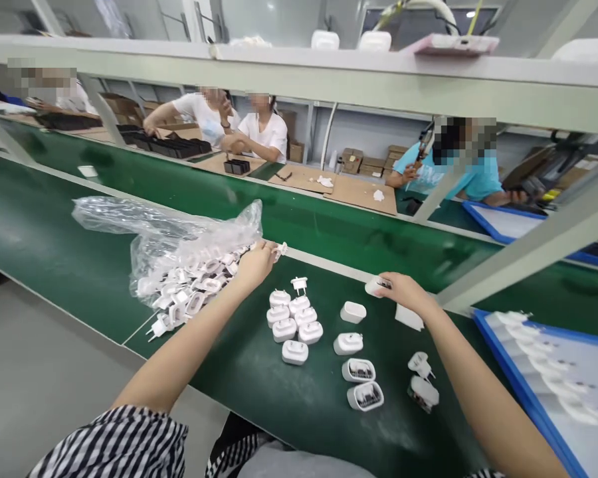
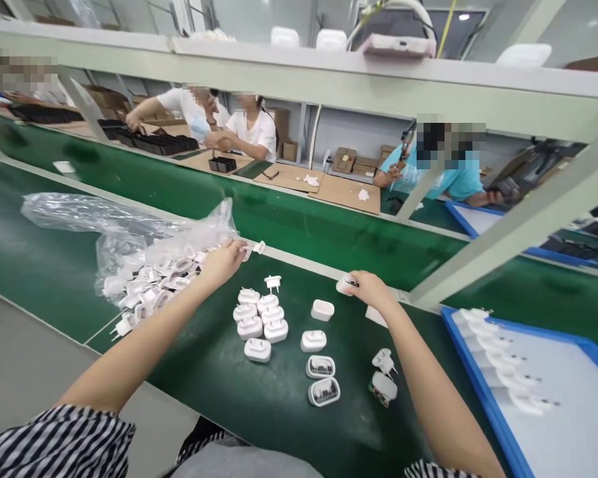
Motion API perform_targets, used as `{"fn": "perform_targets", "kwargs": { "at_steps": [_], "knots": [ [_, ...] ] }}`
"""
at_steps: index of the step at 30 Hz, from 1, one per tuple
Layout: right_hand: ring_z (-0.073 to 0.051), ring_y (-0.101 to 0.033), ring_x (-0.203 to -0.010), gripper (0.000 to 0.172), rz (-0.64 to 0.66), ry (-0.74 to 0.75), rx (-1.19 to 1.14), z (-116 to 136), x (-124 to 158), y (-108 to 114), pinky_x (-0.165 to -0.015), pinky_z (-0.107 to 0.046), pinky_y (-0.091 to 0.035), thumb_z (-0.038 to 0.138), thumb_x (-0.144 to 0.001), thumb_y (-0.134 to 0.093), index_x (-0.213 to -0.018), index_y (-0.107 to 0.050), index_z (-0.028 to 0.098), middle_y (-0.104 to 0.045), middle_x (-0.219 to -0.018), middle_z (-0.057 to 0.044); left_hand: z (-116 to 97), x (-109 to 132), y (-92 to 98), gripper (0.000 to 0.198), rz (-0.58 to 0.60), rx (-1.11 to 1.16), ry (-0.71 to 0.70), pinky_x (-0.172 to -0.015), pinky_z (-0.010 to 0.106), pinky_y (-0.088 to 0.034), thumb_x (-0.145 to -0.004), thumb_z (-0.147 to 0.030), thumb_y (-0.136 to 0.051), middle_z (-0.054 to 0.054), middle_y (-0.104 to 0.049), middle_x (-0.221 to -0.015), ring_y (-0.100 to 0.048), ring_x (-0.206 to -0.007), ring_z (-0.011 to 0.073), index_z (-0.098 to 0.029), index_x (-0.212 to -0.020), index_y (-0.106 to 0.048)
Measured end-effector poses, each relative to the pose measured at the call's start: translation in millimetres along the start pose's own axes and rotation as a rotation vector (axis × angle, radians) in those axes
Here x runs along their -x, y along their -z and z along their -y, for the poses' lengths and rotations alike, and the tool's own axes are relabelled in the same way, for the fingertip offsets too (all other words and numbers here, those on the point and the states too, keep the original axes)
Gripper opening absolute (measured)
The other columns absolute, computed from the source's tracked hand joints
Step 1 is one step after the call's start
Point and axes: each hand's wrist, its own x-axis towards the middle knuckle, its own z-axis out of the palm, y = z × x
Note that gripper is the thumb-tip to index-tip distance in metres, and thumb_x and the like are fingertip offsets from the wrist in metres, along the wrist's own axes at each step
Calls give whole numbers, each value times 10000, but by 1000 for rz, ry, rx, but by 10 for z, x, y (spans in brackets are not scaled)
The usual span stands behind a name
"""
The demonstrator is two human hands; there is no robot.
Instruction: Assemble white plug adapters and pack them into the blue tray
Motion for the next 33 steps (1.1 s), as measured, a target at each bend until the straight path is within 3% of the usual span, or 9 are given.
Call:
{"fn": "perform_targets", "kwargs": {
  "at_steps": [3,6,8,13,17,20,22,26,33],
  "knots": [
    [-184,-532,-777,231,48,6,-21,41,528,-125,-660,-250,-382,279,-636,-515,-837,-544,169,-579,-867,-58,-369,240,14,186,82,671,-7,-611,211,-438,-767,-233,-385,46,-566,-856,-572,-674,106,-146,-930,-410],
    [-182,-536,-738,240,112,-12,-76,162,857,-321,-649,-269,-396,278,-640,-515,-841,-548,151,-568,-845,-71,-777,484,-53,179,366,1231,42,-522,171,-443,-727,-193,-451,2,-587,-706,-574,-569,78,-153,-897,-408],
    [-185,-534,-734,317,98,-34,-149,214,985,-399,-645,-289,-404,275,-627,-531,-918,-528,151,-552,-876,-77,-1026,623,-118,160,558,1435,61,-518,161,-444,-721,-159,-464,-19,-573,-619,-567,-528,65,-151,-876,-428],
    [-160,-514,-790,627,-208,33,-715,248,1208,-293,-634,-297,-435,315,-587,-567,-1159,-316,255,-444,-1102,-61,-1478,826,-256,83,908,1620,167,-531,157,-448,-746,-156,-453,6,-576,-632,-537,-484,37,-122,-814,-488],
    [-156,-528,-761,355,-410,-6,-1041,263,1296,-263,-589,-275,-444,324,-585,-552,-928,-505,244,-510,-988,-36,-1665,804,-277,157,1027,1491,73,-549,168,-443,-756,-226,-448,32,-594,-705,-533,-509,34,-118,-839,-527],
    [-138,-528,-648,214,-550,-86,-1047,203,1297,-334,-519,-269,-436,343,-616,-507,-779,-537,208,-531,-916,-43,-1691,701,-243,226,975,1143,-133,-562,186,-436,-752,-252,-435,38,-601,-800,-544,-554,53,-139,-923,-531],
    [-138,-533,-654,200,-526,-98,-944,150,1289,-372,-552,-275,-439,339,-637,-491,-770,-536,197,-543,-916,-47,-1674,636,-236,264,847,832,-267,-627,213,-433,-733,-213,-442,38,-600,-853,-559,-641,86,-150,-979,-515],
    [-142,-543,-659,188,-312,-122,-540,131,1263,-396,-627,-286,-432,305,-680,-466,-815,-536,195,-588,-786,-27,-1651,600,-318,366,478,231,-421,-761,265,-386,-665,-104,-460,77,-559,-971,-512,-887,175,-147,-1028,-482],
    [-147,-526,-791,162,-229,29,-345,208,1176,-474,-662,-265,-426,222,-702,-443,-821,-552,205,-571,-878,-31,-1737,681,-477,291,542,-50,-628,-636,268,-427,-638,-202,-505,68,-586,-872,-547,-808,206,-178,-929,-512]
  ]
}}
